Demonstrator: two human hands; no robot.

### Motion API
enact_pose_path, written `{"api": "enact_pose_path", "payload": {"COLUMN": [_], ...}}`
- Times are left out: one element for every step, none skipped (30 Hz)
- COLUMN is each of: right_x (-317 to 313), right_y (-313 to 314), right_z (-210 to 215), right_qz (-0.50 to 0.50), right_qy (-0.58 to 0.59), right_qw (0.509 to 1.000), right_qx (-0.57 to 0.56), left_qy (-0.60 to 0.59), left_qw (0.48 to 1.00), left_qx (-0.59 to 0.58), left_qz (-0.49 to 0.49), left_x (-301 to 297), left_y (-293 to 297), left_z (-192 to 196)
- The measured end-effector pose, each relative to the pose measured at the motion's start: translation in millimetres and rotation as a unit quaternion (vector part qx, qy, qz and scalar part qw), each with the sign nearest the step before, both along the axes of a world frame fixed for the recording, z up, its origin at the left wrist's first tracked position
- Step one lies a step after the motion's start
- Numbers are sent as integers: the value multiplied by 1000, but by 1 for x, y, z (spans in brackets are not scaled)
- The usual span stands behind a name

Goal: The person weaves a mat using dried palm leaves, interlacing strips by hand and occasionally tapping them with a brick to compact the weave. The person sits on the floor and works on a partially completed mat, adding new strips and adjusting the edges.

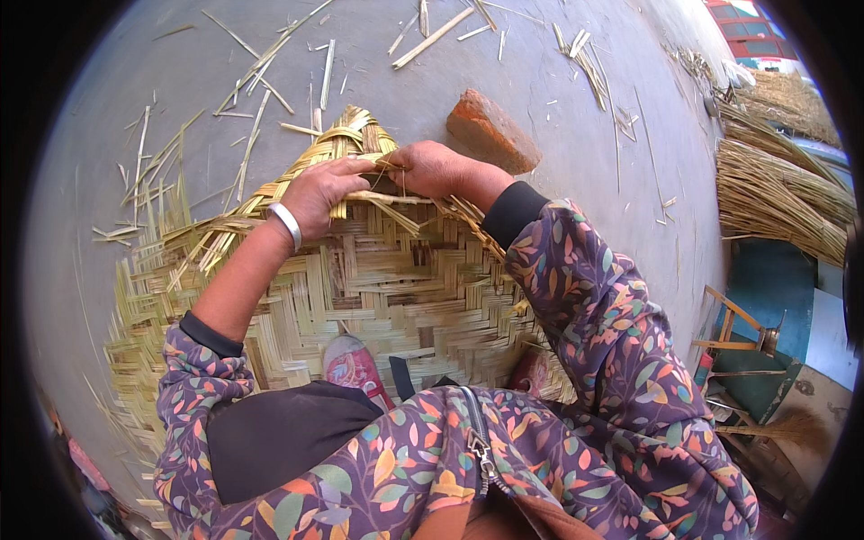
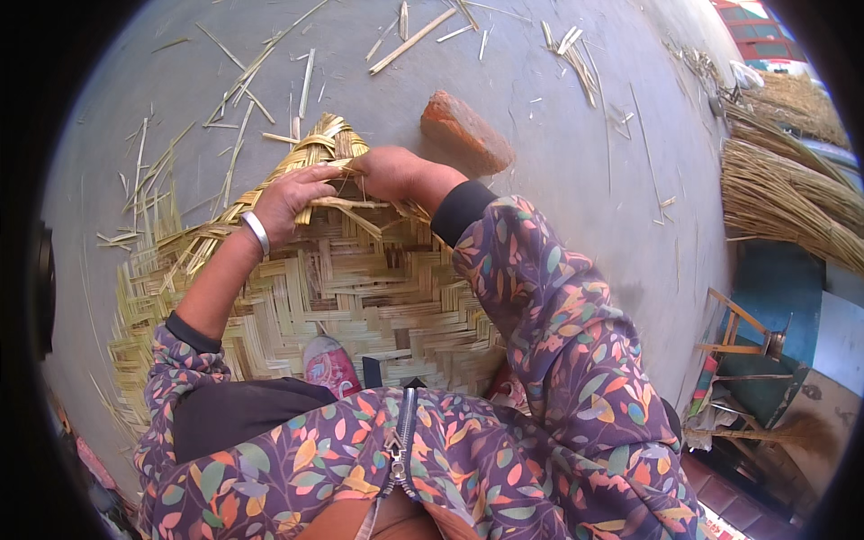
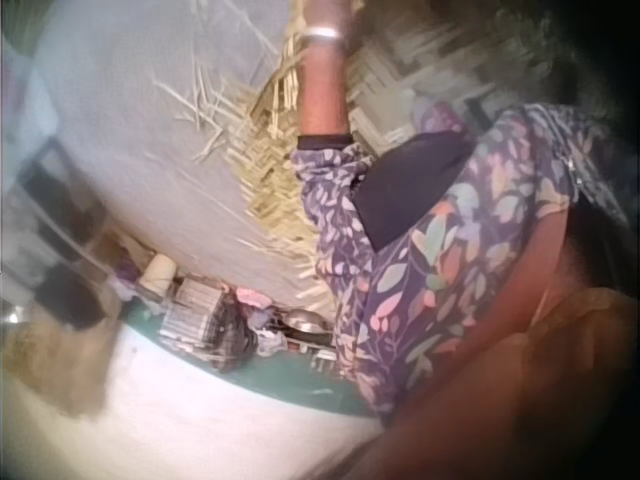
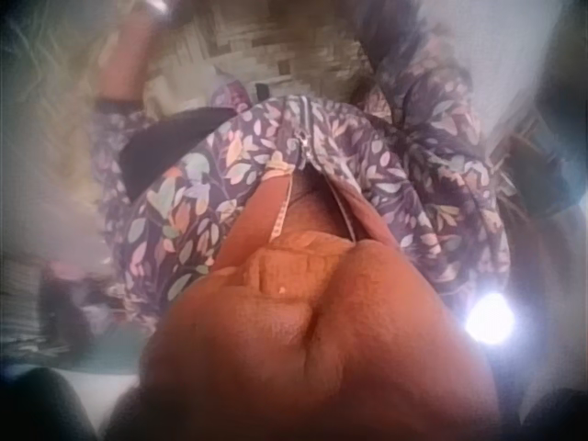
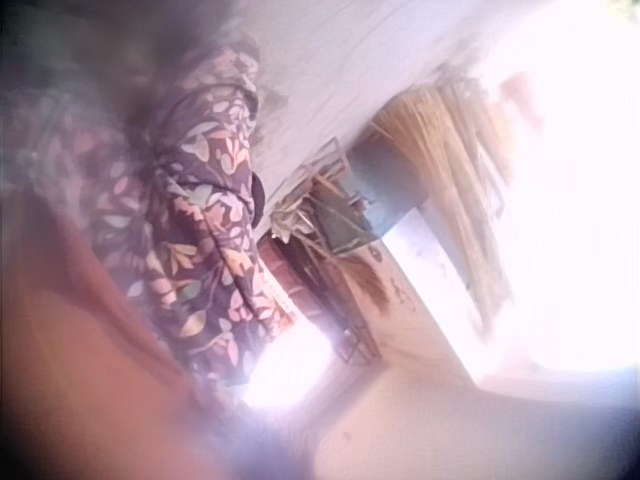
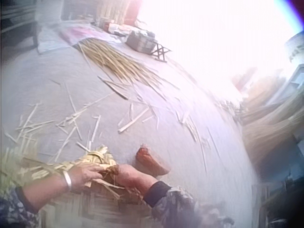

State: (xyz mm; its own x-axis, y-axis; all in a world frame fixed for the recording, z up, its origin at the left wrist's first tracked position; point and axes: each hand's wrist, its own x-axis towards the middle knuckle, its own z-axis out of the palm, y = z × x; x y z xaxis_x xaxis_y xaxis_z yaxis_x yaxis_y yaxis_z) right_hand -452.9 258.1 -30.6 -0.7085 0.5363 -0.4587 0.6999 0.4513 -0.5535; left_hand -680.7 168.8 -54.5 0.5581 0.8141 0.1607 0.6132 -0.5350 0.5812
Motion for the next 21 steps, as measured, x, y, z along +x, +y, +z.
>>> {"api": "enact_pose_path", "payload": {"right_x": [0, 0, 0, -1, 0, -1, -1, -1, -2, -2, -3, -4, -4, -5, -5, -5, -6, -8, -10, -13, -16], "right_y": [2, 4, 5, 6, 5, 5, 4, 3, 2, 1, 0, -2, -3, -5, -8, -11, -15, -21, -27, -36, -44], "right_z": [0, 0, 0, -1, -1, -2, -2, -2, -2, -1, -1, 0, 0, 0, 0, 0, 0, -2, -3, -6, -9], "right_qz": [4, 9, 18, 30, 20, 14, 6, 10, 12, 12, 18, 23, 26, 19, 10, 5, -16, -20, -18, -18, 4], "right_qy": [-11, -14, -23, -19, -14, 3, 12, 20, 19, 11, 17, 15, 10, 10, 7, 16, 10, 23, 30, 24, -2], "right_qw": [1000, 1000, 1000, 999, 1000, 1000, 1000, 1000, 1000, 1000, 1000, 999, 999, 999, 999, 999, 999, 998, 996, 993, 990], "right_qx": [-8, -10, -10, -6, -13, -16, -15, -9, -1, 9, 16, 24, 34, 34, 37, 43, 42, 49, 83, 113, 138], "left_qy": [55, 99, 133, 167, 213, 213, 217, 224, 253, 262, 277, 316, 281, 270, 225, 207, 155, 103, 44, -50, -148], "left_qw": [998, 993, 987, 977, 968, 964, 957, 947, 944, 941, 936, 930, 945, 957, 971, 977, 987, 994, 996, 995, 978], "left_qx": [30, 55, 92, 129, 130, 161, 193, 229, 209, 212, 215, 183, 163, 108, 80, 46, 40, 36, 77, 15, -36], "left_qz": [-13, -12, -10, -8, -8, 3, 14, 24, 31, 39, 41, 36, 36, 27, 21, 16, 14, 14, 26, 82, 140], "left_x": [2, 3, 5, 6, 9, 11, 14, 17, 20, 22, 24, 25, 25, 25, 24, 23, 21, 19, 17, 16, 16], "left_y": [-3, -7, -11, -14, -17, -20, -24, -26, -29, -30, -31, -32, -32, -32, -32, -32, -32, -31, -31, -28, -24], "left_z": [-2, -5, -9, -14, -19, -23, -28, -31, -33, -32, -31, -28, -25, -20, -15, -11, -8, -6, -5, -8, -10]}}
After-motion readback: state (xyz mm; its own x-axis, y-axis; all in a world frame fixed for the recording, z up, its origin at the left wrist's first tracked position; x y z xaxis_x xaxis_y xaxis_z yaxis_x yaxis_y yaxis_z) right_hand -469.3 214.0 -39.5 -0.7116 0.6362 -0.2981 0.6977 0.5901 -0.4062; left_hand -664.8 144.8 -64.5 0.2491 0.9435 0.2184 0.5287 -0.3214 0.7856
